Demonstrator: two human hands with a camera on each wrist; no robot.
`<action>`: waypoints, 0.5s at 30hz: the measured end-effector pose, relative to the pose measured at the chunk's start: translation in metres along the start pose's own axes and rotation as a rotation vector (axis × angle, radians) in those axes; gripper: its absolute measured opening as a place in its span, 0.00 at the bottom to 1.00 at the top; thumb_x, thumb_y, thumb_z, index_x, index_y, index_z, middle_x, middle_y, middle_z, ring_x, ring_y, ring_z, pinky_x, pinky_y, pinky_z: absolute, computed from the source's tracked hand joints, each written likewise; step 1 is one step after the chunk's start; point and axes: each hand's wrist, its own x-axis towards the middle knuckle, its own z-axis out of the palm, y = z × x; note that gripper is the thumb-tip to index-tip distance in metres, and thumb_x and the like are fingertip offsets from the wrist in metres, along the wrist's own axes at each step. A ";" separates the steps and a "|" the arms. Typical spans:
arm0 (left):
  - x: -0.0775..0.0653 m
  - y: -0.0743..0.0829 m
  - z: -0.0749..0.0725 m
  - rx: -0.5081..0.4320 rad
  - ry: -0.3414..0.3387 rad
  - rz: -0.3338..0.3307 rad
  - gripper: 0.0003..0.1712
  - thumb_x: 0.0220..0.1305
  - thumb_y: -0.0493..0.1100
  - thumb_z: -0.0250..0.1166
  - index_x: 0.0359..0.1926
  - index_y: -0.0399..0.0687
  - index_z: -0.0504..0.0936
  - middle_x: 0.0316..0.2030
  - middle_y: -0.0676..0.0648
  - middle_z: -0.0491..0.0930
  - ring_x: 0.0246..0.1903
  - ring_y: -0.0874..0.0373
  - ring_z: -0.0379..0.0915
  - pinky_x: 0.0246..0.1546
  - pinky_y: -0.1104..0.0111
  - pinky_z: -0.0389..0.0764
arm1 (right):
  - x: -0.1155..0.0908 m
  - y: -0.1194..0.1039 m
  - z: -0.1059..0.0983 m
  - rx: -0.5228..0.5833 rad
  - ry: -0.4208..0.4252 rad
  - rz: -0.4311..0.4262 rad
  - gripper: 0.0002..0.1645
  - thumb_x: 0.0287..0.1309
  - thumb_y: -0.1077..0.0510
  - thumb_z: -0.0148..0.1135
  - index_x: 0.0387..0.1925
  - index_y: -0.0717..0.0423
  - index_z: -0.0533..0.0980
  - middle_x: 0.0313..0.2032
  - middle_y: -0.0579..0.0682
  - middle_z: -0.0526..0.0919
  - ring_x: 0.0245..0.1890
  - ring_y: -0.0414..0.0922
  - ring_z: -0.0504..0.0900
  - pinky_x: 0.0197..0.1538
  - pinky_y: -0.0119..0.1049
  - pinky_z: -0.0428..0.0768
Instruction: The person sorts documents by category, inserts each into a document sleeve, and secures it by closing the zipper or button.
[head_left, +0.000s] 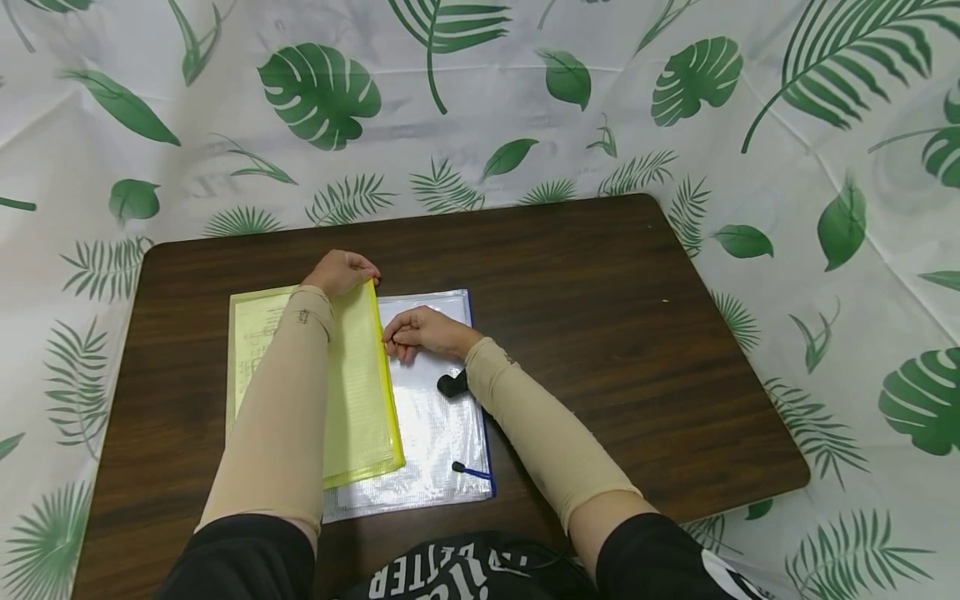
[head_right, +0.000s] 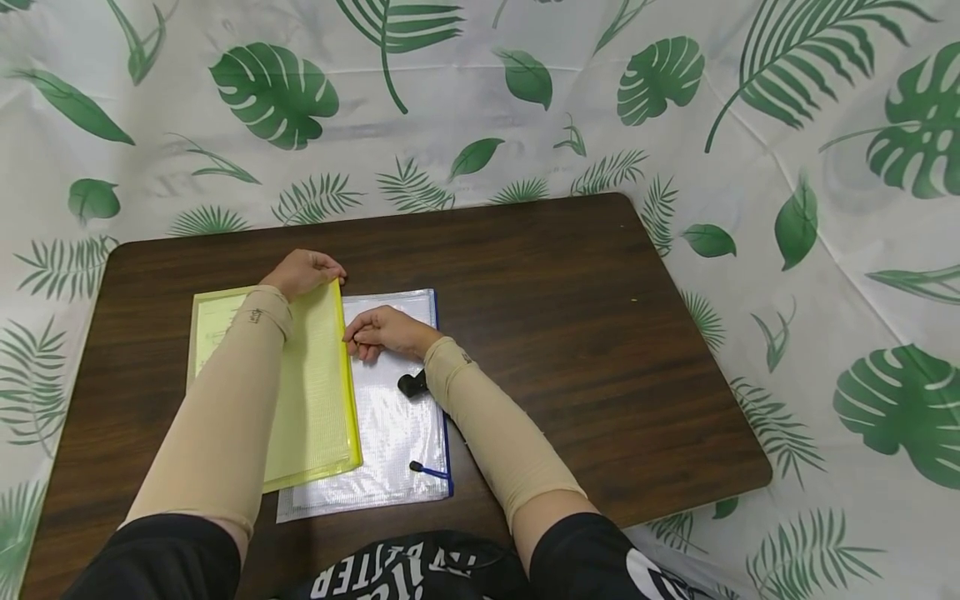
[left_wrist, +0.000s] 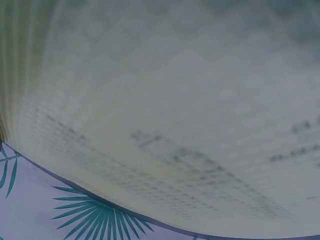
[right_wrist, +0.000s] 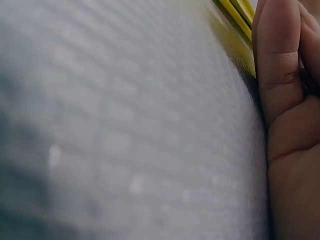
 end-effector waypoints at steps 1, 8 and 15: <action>0.001 0.000 0.000 -0.001 -0.001 -0.001 0.15 0.70 0.48 0.58 0.45 0.46 0.86 0.41 0.46 0.86 0.42 0.52 0.74 0.44 0.65 0.69 | -0.001 0.000 0.000 -0.008 -0.008 -0.001 0.12 0.68 0.70 0.49 0.46 0.73 0.75 0.31 0.55 0.83 0.27 0.44 0.81 0.31 0.35 0.82; 0.001 -0.001 0.000 -0.001 -0.025 0.008 0.15 0.71 0.48 0.56 0.46 0.46 0.85 0.44 0.44 0.85 0.42 0.52 0.74 0.42 0.65 0.70 | -0.008 -0.001 -0.001 0.038 -0.199 0.086 0.11 0.68 0.71 0.48 0.44 0.74 0.75 0.30 0.56 0.83 0.26 0.44 0.80 0.30 0.35 0.80; -0.006 0.002 -0.001 -0.005 -0.014 0.022 0.16 0.72 0.47 0.55 0.48 0.44 0.84 0.46 0.42 0.84 0.46 0.50 0.73 0.45 0.63 0.70 | -0.008 0.002 -0.001 0.046 -0.221 0.055 0.11 0.68 0.69 0.49 0.44 0.74 0.76 0.30 0.57 0.83 0.26 0.44 0.80 0.31 0.35 0.81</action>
